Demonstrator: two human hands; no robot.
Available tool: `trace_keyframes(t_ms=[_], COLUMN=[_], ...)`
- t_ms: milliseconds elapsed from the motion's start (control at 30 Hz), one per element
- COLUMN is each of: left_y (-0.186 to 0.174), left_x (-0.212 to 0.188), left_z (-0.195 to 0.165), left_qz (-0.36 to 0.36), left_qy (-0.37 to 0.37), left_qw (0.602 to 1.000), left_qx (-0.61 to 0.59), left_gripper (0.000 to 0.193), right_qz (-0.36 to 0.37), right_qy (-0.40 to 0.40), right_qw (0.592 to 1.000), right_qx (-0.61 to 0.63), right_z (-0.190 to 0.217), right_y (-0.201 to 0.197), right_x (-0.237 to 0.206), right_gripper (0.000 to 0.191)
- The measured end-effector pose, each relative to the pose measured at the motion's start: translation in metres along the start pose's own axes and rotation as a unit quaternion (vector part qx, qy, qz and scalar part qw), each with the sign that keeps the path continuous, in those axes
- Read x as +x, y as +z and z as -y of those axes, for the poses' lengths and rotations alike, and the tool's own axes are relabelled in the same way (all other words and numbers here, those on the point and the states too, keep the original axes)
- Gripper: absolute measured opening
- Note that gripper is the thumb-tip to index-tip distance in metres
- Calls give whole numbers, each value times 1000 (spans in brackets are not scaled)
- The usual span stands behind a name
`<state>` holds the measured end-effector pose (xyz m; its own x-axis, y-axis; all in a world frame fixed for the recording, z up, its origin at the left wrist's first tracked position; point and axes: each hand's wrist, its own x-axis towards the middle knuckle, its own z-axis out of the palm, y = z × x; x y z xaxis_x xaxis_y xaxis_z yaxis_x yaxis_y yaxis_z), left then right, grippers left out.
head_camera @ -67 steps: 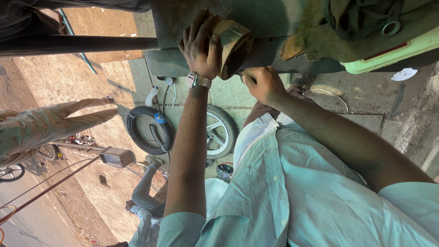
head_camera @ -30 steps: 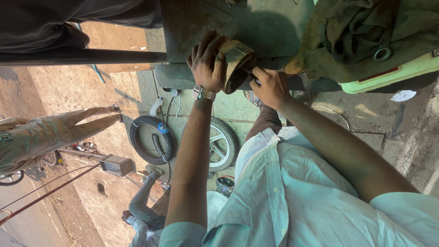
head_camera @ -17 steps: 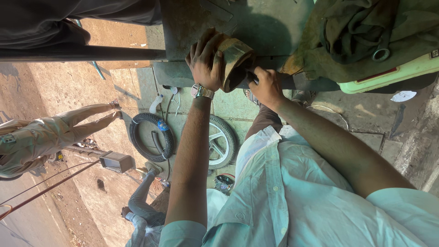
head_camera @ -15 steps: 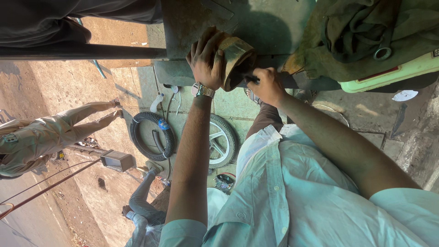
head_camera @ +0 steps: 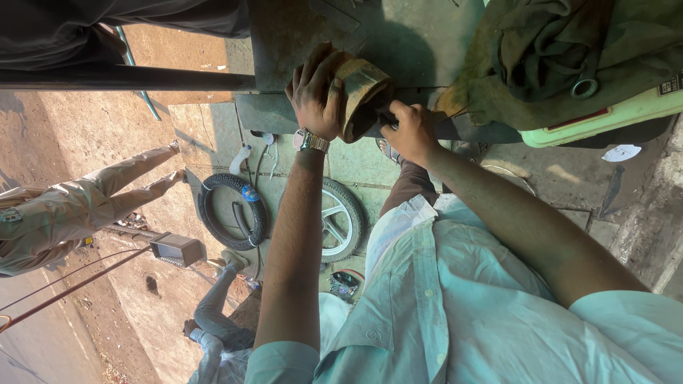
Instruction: The person holds a cylindrical metal part on a workbench and repeatedly scrapes its inner surface with a small metal tool. The person rotates the part to access different areas and continues scraping throughout the clip.
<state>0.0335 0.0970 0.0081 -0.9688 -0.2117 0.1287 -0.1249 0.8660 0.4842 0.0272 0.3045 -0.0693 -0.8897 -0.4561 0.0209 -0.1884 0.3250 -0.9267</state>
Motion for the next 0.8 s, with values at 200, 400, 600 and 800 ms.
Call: trace_keyframes(t_ms=[200, 400, 600, 800], left_y=[-1, 1, 2, -1], left_x=[-2, -3, -6, -3], left_z=[4, 7, 9, 10], left_qz=[-3, 0, -6, -10], left_qy=[11, 1, 1, 6], left_qw=[1000, 1000, 1000, 1000], left_qx=[-7, -6, 3, -3], left_gripper=[46, 46, 46, 44], right_qz=[20, 38, 15, 19], right_qy=[82, 54, 84, 47], right_qw=[996, 998, 995, 997], right_qx=[-14, -24, -45, -60], right_z=[4, 0, -5, -5], right_y=[2, 15, 16, 15], right_x=[2, -5, -6, 2], right_gripper=[18, 18, 18, 16])
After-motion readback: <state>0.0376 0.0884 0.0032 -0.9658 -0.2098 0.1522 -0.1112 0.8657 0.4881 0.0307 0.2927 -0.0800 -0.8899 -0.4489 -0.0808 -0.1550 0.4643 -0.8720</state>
